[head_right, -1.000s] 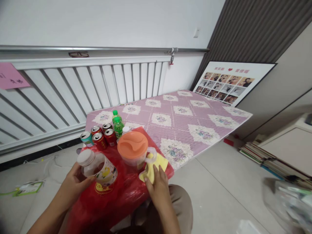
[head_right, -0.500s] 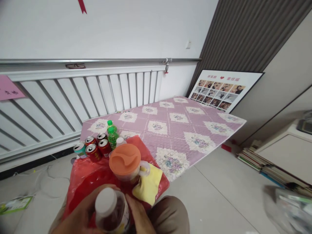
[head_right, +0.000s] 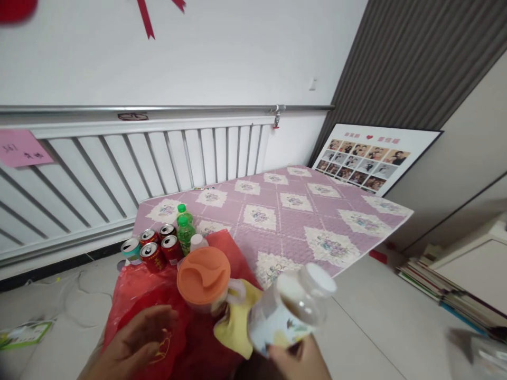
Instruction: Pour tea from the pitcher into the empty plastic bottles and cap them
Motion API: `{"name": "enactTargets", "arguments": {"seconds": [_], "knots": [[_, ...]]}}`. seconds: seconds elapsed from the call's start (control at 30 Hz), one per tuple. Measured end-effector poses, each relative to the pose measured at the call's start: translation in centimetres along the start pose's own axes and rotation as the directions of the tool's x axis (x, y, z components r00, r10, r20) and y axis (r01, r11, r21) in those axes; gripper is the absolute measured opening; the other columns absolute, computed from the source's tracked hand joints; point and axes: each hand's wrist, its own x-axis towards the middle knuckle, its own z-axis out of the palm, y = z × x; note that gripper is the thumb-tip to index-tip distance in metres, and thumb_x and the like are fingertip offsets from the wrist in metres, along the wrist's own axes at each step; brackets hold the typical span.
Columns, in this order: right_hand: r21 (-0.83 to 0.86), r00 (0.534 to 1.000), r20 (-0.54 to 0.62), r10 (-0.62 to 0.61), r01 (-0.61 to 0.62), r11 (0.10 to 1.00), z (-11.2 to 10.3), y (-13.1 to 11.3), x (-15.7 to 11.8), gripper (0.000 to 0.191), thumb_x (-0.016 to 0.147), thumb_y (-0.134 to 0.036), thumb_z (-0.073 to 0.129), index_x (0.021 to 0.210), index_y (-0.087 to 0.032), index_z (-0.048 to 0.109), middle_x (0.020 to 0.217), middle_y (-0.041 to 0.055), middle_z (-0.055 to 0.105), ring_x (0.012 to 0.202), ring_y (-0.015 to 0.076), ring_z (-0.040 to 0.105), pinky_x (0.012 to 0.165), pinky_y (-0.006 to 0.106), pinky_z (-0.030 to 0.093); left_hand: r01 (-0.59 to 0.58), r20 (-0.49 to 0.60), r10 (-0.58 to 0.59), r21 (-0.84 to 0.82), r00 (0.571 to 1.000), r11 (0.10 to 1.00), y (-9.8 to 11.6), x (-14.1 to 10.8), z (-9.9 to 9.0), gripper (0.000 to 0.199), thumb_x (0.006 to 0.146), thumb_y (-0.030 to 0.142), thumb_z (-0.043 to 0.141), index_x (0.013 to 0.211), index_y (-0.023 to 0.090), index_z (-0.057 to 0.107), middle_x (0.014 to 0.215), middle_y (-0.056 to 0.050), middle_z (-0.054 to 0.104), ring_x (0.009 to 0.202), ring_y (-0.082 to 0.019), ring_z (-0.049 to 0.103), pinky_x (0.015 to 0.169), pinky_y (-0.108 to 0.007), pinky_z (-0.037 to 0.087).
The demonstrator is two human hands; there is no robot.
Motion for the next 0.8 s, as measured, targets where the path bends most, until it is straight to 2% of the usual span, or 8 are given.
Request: {"name": "enactTargets", "arguments": {"seconds": [0.07, 0.17, 0.3, 0.43, 0.57, 0.67, 0.8], "knots": [[-0.075, 0.987, -0.108, -0.115, 0.107, 0.991, 0.5, -2.0, 3.6, 0.041, 0.058, -0.043, 0.081, 0.09, -0.022, 0.067, 0.096, 0.0139, 0.076, 0.092, 0.0348, 0.071, 0.086, 0.049, 0.055, 0.035, -0.119, -0.037, -0.023, 0.992, 0.999, -0.7, 0.1, -1.2, 0.051, 0.074, 0.056, 0.076, 0.117, 0.03, 0.069, 0.124, -0.01, 0.071, 0.114, -0.03, 0.067, 0.095, -0.04, 0.056], [-0.183, 0.964, -0.145, -0.222, 0.195, 0.964, 2.9, -3.7, 9.8, 0.054, 0.058, -0.042, 0.079, 0.104, -0.021, 0.061, 0.098, 0.0117, 0.075, 0.089, 0.031, 0.071, 0.083, 0.046, 0.056, 0.026, -0.209, -0.035, -0.047, 0.977, 0.999, -1.6, 0.2, -2.7, 0.053, 0.068, 0.059, 0.08, 0.11, 0.028, 0.071, 0.118, -0.01, 0.074, 0.109, -0.031, 0.069, 0.092, -0.04, 0.058], [-0.2, 0.953, -0.142, -0.269, 0.238, 0.95, 7.0, -2.6, 17.2, 0.055, 0.058, -0.04, 0.074, 0.106, -0.018, 0.056, 0.098, 0.0131, 0.074, 0.085, 0.0285, 0.071, 0.078, 0.042, 0.056, 0.027, -0.282, -0.037, -0.04, 0.959, 0.999, -1.8, 0.2, -3.6, 0.053, 0.066, 0.059, 0.081, 0.107, 0.027, 0.072, 0.115, -0.01, 0.076, 0.111, -0.032, 0.069, 0.092, -0.041, 0.058], [-0.22, 0.941, -0.124, -0.314, 0.283, 0.934, 10.4, -0.7, 22.8, 0.054, 0.051, -0.037, 0.076, 0.098, -0.017, 0.058, 0.098, 0.0134, 0.073, 0.086, 0.029, 0.069, 0.078, 0.041, 0.054, 0.022, -0.379, -0.029, -0.022, 0.925, 1.0, -1.2, 0.5, -3.3, 0.051, 0.062, 0.059, 0.082, 0.101, 0.028, 0.073, 0.109, -0.008, 0.078, 0.109, -0.033, 0.069, 0.092, -0.044, 0.058], [-0.243, 0.932, -0.095, -0.35, 0.319, 0.916, 12.9, 0.0, 26.1, 0.05, 0.054, -0.038, 0.076, 0.097, -0.018, 0.059, 0.097, 0.0123, 0.074, 0.085, 0.0279, 0.068, 0.076, 0.04, 0.054, 0.03, -0.372, -0.026, 0.004, 0.928, 1.0, -0.7, 1.3, -3.6, 0.051, 0.06, 0.059, 0.083, 0.1, 0.028, 0.074, 0.104, -0.009, 0.078, 0.106, -0.034, 0.07, 0.092, -0.046, 0.058], [-0.256, 0.927, -0.073, -0.368, 0.339, 0.905, 14.1, 0.4, 27.4, 0.048, 0.056, -0.039, 0.076, 0.096, -0.018, 0.059, 0.094, 0.0126, 0.074, 0.081, 0.0268, 0.068, 0.074, 0.038, 0.053, 0.041, -0.347, -0.036, 0.008, 0.937, 0.999, -0.8, 1.9, -4.5, 0.052, 0.059, 0.057, 0.084, 0.1, 0.027, 0.074, 0.106, -0.01, 0.077, 0.105, -0.033, 0.07, 0.091, -0.045, 0.059], [-0.28, 0.915, -0.089, -0.394, 0.357, 0.891, 14.9, 1.3, 28.5, 0.054, 0.057, -0.045, 0.076, 0.099, -0.016, 0.058, 0.099, 0.0153, 0.072, 0.086, 0.0276, 0.067, 0.079, 0.04, 0.053, 0.059, -0.359, -0.055, -0.001, 0.932, 0.998, -1.7, 2.5, -5.5, 0.052, 0.061, 0.056, 0.083, 0.103, 0.026, 0.073, 0.108, -0.011, 0.077, 0.107, -0.033, 0.07, 0.094, -0.046, 0.057]]}}
